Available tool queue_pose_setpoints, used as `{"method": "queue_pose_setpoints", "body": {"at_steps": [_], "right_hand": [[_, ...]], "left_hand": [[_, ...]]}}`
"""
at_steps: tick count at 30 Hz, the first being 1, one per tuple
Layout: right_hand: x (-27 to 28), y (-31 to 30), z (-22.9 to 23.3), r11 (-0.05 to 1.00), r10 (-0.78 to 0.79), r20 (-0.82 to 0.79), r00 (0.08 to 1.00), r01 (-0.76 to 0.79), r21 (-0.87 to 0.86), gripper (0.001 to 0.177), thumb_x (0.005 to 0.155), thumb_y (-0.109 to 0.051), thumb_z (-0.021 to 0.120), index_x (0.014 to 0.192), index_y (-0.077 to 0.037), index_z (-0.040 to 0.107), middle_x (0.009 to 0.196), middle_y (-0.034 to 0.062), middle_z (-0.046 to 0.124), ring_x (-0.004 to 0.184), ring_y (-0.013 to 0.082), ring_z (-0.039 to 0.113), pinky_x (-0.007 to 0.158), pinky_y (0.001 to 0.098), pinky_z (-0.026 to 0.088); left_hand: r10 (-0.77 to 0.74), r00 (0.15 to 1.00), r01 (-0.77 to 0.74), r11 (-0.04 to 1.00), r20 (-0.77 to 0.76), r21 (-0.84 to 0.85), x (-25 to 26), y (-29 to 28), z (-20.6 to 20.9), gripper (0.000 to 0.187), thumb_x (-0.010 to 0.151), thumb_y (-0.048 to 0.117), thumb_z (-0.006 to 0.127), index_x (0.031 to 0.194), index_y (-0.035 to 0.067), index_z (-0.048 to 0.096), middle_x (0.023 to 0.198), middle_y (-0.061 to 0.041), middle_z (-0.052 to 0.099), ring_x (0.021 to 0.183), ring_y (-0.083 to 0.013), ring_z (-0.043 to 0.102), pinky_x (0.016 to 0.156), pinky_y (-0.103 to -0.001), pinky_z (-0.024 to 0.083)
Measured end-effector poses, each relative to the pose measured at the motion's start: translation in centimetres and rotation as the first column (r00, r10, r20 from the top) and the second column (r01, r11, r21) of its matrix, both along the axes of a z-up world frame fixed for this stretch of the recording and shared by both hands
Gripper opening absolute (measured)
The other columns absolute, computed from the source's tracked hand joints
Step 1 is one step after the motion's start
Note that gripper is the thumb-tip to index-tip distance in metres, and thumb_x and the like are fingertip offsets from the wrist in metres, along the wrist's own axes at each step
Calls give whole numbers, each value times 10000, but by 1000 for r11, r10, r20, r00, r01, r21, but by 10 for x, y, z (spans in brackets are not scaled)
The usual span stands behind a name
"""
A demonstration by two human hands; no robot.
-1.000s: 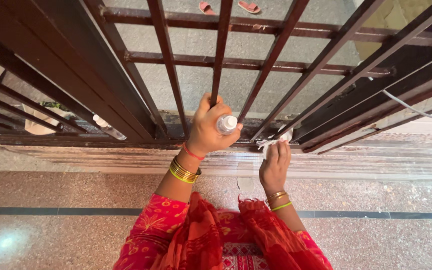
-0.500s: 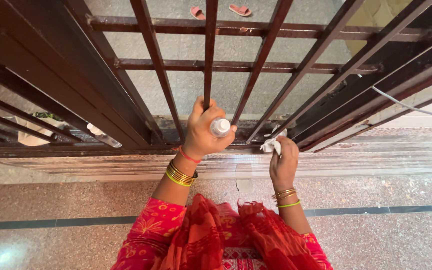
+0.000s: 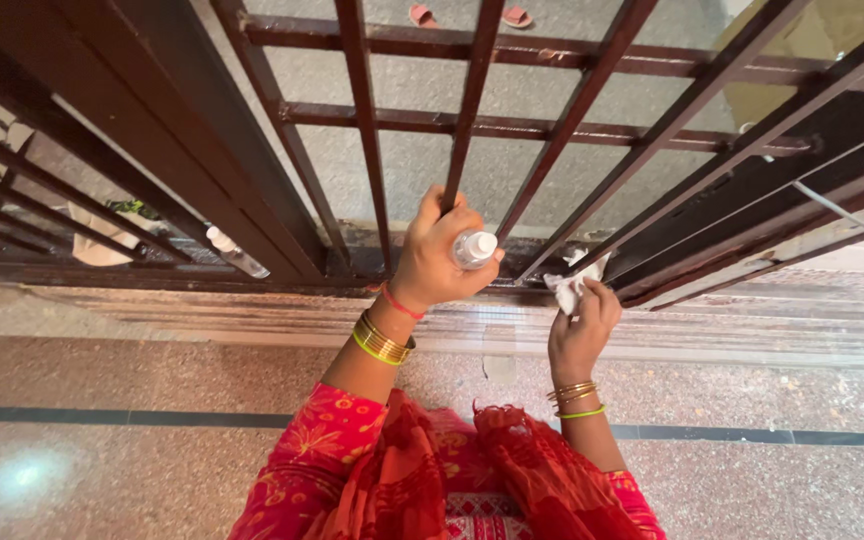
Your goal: The person sprays a liquid from a small bottle onto a metal railing and wipes it with a white cloth. They repeatedly apply the spray and wipe along the lower horizontal bar and vertical bars of the railing.
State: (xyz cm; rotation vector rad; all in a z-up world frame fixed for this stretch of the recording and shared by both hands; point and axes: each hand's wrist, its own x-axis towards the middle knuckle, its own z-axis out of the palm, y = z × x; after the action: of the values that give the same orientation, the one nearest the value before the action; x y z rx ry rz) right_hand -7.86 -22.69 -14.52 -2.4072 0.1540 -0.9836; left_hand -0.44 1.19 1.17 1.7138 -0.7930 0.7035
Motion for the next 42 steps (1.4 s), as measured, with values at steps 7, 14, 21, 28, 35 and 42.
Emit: {"method": "queue_pose_setpoints", "body": {"at_steps": [7, 14, 21, 28, 35, 42], "right_hand": [[-6, 16, -2, 984, 71, 16, 997, -72, 164, 445, 766, 108, 637, 1196, -10, 633, 1263, 187, 553, 1188, 351, 537, 962, 428, 509], [2, 37, 22, 970, 223, 161, 961, -203, -133, 478, 674, 93, 662, 1129, -49, 641, 1179, 163, 608, 1152, 374, 591, 1008, 476, 503], [12, 34, 15, 979, 194, 58, 979, -190, -68, 376, 853, 12, 716, 1212, -7, 606, 1261, 186, 671, 1167, 374, 633, 1010, 446, 507], [16, 40, 35, 981, 166, -174, 971, -180, -68, 549, 816, 3, 635, 1346, 61, 502, 1149, 266, 636, 1095, 441, 600, 963, 506, 472], [34, 26, 45, 956, 291, -485, 825, -230, 183, 302, 943, -88, 653, 1201, 8, 528, 1087, 255, 653, 1105, 446, 615, 947, 513, 486], [2, 22, 33, 920, 391, -44, 919, -391, 6, 486, 862, 75, 581, 1337, -7, 516, 1223, 283, 646, 1158, 480, 606, 979, 501, 503]], "left_hand": [[-11, 1000, 10, 1000, -22, -13, 2, -1, -3, 310, 769, 145, 826, 954, 66, 590, 1019, -127, 508, 910, -270, 583, 785, -383, 533], [19, 1000, -19, 1000, -12, 13, 5, -2, -4, 311, 750, 147, 840, 917, 76, 587, 981, -118, 511, 896, -280, 566, 779, -381, 521], [8, 1000, -9, 1000, -25, -4, 2, -2, -2, 308, 766, 148, 835, 940, 69, 593, 1004, -130, 509, 905, -280, 573, 792, -383, 527], [39, 999, -39, 999, 10, 24, 3, -4, -4, 290, 776, 131, 825, 942, 66, 596, 983, -114, 537, 954, -281, 573, 813, -385, 527], [50, 999, -50, 999, 1, 19, -1, -7, -1, 315, 750, 110, 831, 945, 54, 589, 1010, -134, 514, 953, -294, 549, 837, -407, 516], [49, 999, -49, 998, -6, 26, -6, -5, -1, 341, 757, 97, 843, 979, 70, 586, 1037, -138, 508, 992, -303, 549, 862, -405, 514]]}}
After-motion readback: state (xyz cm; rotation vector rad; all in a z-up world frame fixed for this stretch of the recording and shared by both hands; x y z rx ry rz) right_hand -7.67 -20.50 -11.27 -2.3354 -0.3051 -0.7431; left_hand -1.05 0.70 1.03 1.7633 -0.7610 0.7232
